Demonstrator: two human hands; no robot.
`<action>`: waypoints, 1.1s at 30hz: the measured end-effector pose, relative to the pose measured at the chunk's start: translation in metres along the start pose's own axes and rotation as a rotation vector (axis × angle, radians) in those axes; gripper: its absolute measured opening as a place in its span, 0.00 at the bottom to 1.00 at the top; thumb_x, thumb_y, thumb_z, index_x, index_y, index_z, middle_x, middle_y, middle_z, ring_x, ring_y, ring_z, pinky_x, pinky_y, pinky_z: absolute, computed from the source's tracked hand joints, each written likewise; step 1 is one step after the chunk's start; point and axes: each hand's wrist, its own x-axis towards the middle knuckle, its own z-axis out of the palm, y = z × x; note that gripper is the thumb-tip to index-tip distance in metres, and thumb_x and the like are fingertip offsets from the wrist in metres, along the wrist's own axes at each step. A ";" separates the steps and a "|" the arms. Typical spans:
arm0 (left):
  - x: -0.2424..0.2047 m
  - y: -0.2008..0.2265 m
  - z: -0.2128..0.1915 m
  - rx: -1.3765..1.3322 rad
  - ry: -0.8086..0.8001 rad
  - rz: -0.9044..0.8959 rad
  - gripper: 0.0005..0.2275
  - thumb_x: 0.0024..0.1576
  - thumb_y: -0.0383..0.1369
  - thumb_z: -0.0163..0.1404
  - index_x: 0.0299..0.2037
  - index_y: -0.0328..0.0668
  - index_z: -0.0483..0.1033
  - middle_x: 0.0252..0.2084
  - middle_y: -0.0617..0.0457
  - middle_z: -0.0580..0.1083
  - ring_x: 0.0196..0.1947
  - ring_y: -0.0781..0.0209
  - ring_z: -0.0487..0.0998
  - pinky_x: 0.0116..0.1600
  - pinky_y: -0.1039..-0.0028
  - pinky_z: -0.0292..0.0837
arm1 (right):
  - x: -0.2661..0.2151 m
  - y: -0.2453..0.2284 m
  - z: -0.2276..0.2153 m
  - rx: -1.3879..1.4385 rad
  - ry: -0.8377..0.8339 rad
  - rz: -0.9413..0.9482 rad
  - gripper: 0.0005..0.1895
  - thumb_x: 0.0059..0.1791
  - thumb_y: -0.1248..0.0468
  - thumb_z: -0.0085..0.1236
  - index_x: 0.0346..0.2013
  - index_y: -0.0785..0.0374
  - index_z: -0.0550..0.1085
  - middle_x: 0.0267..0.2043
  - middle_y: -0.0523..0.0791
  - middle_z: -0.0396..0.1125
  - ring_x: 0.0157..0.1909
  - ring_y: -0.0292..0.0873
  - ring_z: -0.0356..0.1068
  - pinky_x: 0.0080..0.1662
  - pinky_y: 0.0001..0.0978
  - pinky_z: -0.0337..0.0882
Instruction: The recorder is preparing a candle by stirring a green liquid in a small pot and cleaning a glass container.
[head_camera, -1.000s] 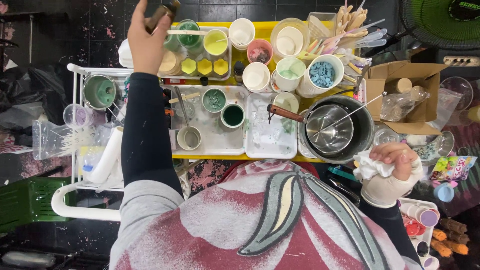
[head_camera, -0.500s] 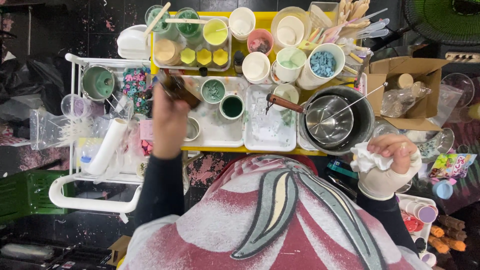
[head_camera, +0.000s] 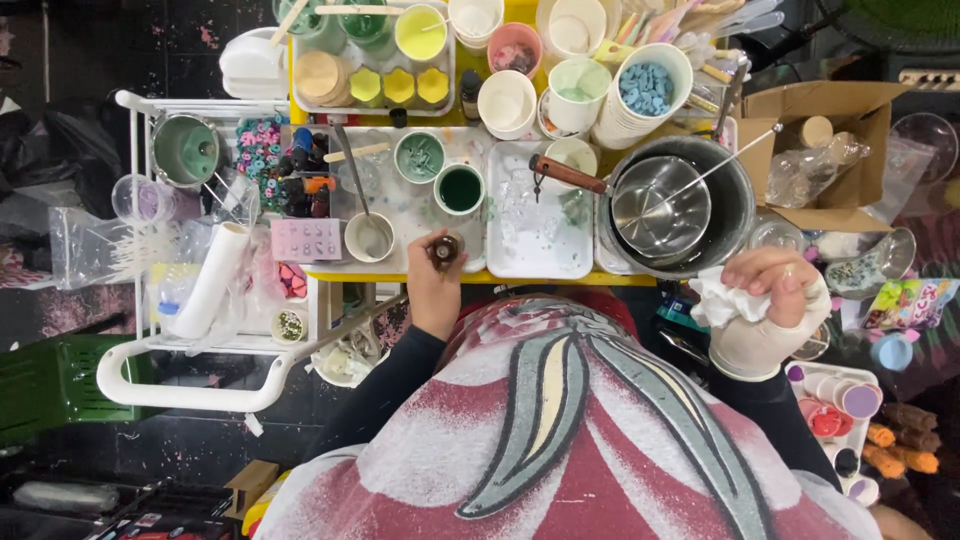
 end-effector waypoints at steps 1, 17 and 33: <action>0.001 -0.002 0.000 0.000 -0.008 -0.001 0.19 0.58 0.21 0.56 0.58 0.32 0.64 0.50 0.47 0.74 0.50 0.61 0.79 0.55 0.74 0.75 | -0.002 -0.001 0.000 -0.004 0.006 0.000 0.23 0.62 0.58 0.53 0.26 0.66 0.63 0.27 0.50 0.60 0.30 0.44 0.62 0.37 0.33 0.62; 0.126 0.083 0.013 0.272 0.081 0.434 0.18 0.54 0.26 0.65 0.53 0.38 0.74 0.46 0.47 0.78 0.46 0.54 0.80 0.53 0.69 0.74 | -0.018 -0.006 -0.014 0.009 0.052 -0.028 0.22 0.61 0.58 0.52 0.27 0.66 0.63 0.27 0.49 0.60 0.31 0.44 0.61 0.38 0.33 0.62; 0.148 0.053 0.025 0.802 0.025 0.345 0.19 0.41 0.40 0.68 0.43 0.51 0.80 0.45 0.57 0.78 0.54 0.47 0.68 0.57 0.39 0.46 | -0.024 -0.009 -0.021 -0.053 0.091 -0.028 0.23 0.62 0.56 0.53 0.27 0.65 0.62 0.28 0.48 0.59 0.31 0.42 0.61 0.39 0.33 0.64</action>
